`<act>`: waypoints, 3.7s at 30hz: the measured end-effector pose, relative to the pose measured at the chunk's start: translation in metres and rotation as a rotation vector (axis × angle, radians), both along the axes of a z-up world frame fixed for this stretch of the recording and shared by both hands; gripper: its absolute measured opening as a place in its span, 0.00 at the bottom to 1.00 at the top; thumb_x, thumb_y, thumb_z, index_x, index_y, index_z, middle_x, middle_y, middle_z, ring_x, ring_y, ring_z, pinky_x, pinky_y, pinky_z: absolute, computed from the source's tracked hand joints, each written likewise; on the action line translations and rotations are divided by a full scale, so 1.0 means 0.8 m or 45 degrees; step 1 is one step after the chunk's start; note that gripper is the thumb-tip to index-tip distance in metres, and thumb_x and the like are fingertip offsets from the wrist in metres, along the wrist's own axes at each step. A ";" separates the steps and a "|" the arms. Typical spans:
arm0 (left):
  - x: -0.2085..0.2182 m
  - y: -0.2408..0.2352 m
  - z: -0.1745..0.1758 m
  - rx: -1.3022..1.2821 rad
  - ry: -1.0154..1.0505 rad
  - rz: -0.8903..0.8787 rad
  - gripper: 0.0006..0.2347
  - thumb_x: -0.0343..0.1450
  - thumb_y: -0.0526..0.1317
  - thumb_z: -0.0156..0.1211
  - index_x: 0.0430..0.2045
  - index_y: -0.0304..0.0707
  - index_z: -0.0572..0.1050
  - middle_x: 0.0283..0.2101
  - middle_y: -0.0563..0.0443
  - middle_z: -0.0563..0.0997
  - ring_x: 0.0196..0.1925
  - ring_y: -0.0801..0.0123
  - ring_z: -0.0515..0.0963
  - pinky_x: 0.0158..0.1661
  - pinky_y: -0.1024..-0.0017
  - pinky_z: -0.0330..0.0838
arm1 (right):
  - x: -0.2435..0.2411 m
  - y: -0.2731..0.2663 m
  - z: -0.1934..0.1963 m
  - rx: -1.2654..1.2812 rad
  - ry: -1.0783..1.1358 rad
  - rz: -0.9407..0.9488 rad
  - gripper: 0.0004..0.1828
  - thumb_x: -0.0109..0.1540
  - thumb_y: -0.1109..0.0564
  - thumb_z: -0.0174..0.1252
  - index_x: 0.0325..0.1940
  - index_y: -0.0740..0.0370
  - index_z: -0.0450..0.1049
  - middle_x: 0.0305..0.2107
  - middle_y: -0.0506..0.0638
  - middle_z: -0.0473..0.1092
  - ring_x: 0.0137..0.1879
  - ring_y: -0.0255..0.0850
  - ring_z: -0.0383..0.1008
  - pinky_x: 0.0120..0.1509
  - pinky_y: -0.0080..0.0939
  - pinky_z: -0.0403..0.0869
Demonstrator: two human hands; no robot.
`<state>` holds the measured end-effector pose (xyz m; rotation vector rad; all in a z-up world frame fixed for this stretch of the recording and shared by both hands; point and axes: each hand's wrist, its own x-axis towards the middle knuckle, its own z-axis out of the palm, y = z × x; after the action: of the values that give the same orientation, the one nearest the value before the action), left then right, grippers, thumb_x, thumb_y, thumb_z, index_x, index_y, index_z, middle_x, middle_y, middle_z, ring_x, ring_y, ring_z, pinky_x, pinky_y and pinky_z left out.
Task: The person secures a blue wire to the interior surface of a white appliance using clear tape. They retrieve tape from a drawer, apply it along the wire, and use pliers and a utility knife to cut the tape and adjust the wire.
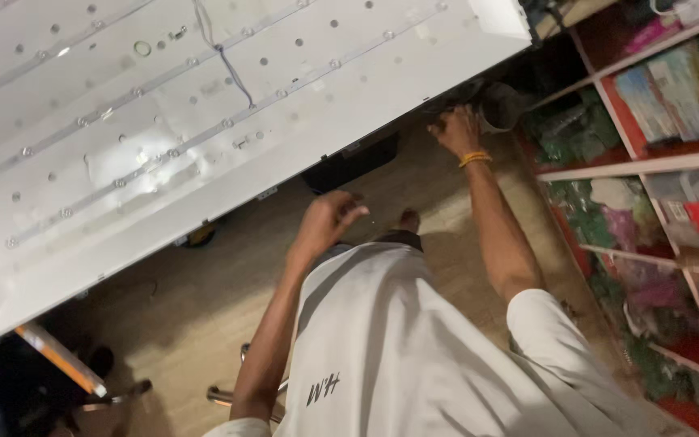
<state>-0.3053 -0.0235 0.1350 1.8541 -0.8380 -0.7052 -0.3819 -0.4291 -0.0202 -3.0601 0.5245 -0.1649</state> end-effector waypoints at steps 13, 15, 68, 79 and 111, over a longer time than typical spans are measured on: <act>-0.109 -0.204 -0.128 0.141 -0.155 0.332 0.13 0.71 0.44 0.67 0.40 0.31 0.81 0.34 0.37 0.81 0.34 0.49 0.80 0.37 0.56 0.72 | 0.000 -0.061 -0.038 0.387 0.599 0.145 0.30 0.60 0.32 0.67 0.40 0.63 0.81 0.41 0.66 0.78 0.50 0.60 0.78 0.59 0.57 0.75; -0.097 -0.229 -0.117 0.161 -0.403 0.383 0.13 0.70 0.41 0.68 0.43 0.32 0.80 0.39 0.37 0.80 0.40 0.46 0.77 0.41 0.53 0.70 | -0.011 -0.066 -0.045 0.473 0.453 0.187 0.24 0.59 0.36 0.68 0.42 0.59 0.82 0.47 0.66 0.76 0.56 0.61 0.74 0.63 0.58 0.72; -0.264 -0.203 -0.118 0.253 -0.468 0.451 0.19 0.70 0.46 0.67 0.48 0.30 0.78 0.52 0.40 0.78 0.56 0.51 0.74 0.54 0.54 0.65 | -0.106 -0.155 0.035 1.089 0.091 0.230 0.09 0.65 0.59 0.60 0.48 0.63 0.80 0.34 0.58 0.78 0.37 0.45 0.81 0.42 0.43 0.76; -0.269 -0.201 -0.111 0.293 -0.422 0.417 0.18 0.71 0.40 0.65 0.52 0.29 0.77 0.54 0.38 0.79 0.61 0.49 0.74 0.58 0.55 0.64 | -0.136 -0.240 0.049 0.964 -0.079 -0.007 0.10 0.68 0.65 0.54 0.50 0.65 0.79 0.35 0.59 0.79 0.37 0.42 0.81 0.41 0.41 0.77; -0.266 -0.201 -0.105 0.284 -0.405 0.472 0.17 0.71 0.38 0.66 0.54 0.32 0.77 0.54 0.41 0.81 0.62 0.52 0.76 0.59 0.56 0.65 | -0.143 -0.273 0.023 1.015 -0.195 -0.147 0.14 0.68 0.68 0.51 0.54 0.67 0.78 0.39 0.59 0.78 0.42 0.42 0.81 0.45 0.39 0.78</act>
<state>-0.5178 -0.1847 0.0510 2.2837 -0.5999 -0.2814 -0.4962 -0.6473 -0.0016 -2.2276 0.5788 -0.1453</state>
